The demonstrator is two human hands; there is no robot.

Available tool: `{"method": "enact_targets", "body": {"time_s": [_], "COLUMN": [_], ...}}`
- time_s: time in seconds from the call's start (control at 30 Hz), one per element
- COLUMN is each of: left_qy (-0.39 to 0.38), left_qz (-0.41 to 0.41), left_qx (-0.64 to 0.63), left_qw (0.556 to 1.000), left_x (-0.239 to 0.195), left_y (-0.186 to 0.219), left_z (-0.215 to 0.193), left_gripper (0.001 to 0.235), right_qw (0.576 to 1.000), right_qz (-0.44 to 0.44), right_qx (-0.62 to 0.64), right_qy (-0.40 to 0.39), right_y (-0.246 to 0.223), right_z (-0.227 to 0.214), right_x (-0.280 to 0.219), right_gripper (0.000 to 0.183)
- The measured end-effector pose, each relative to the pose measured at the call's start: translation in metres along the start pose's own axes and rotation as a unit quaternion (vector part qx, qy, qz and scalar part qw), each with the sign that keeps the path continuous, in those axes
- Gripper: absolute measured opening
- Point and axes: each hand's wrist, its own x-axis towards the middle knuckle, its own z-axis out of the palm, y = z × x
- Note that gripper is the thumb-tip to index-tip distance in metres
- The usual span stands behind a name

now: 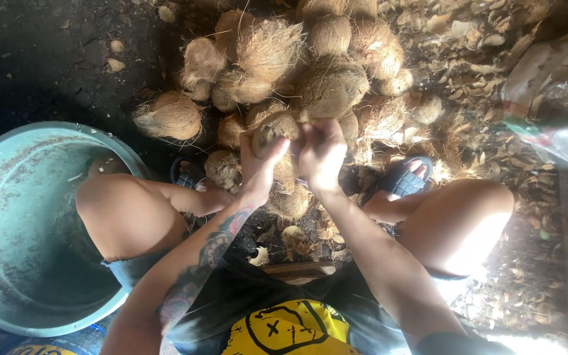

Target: The person sits on the ground and uses a machete to peel the husk off a coconut. They rotate the coconut to remove the fibrous outer layer and then place the peeled coconut into a nearby basin.

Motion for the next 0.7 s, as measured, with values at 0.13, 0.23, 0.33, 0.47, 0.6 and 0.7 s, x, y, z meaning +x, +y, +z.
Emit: {"method": "enact_targets", "body": {"time_s": [0.13, 0.23, 0.33, 0.47, 0.6, 0.7], "left_qy": [0.034, 0.016, -0.119, -0.212, -0.275, -0.287], "left_qz": [0.016, -0.011, 0.149, 0.169, 0.052, 0.074], "left_qx": [0.03, -0.025, 0.111, -0.159, -0.128, -0.143], "left_qw": [0.999, 1.0, 0.975, 0.949, 0.952, 0.944], "left_x": [-0.002, -0.005, 0.049, 0.027, 0.038, 0.027], "left_y": [0.003, 0.054, -0.048, 0.024, 0.014, 0.015], "left_z": [0.004, 0.009, -0.036, -0.009, -0.015, -0.004], "left_gripper": [0.09, 0.083, 0.06, 0.047, 0.08, 0.075], "right_qw": [0.962, 0.925, 0.896, 0.866, 0.807, 0.796], "right_qz": [0.231, 0.181, 0.204, 0.266, 0.329, 0.341], "right_qx": [0.129, 0.33, 0.39, 0.423, 0.49, 0.499], "right_qy": [0.063, 0.06, 0.065, 0.015, -0.015, 0.022], "right_y": [-0.044, -0.061, -0.051, -0.061, -0.061, -0.047], "right_z": [-0.002, -0.008, -0.012, -0.029, -0.035, -0.043], "right_x": [0.009, 0.031, 0.034, 0.039, 0.042, 0.046], "right_gripper": [0.007, 0.028, 0.025, 0.027, 0.023, 0.02]}}
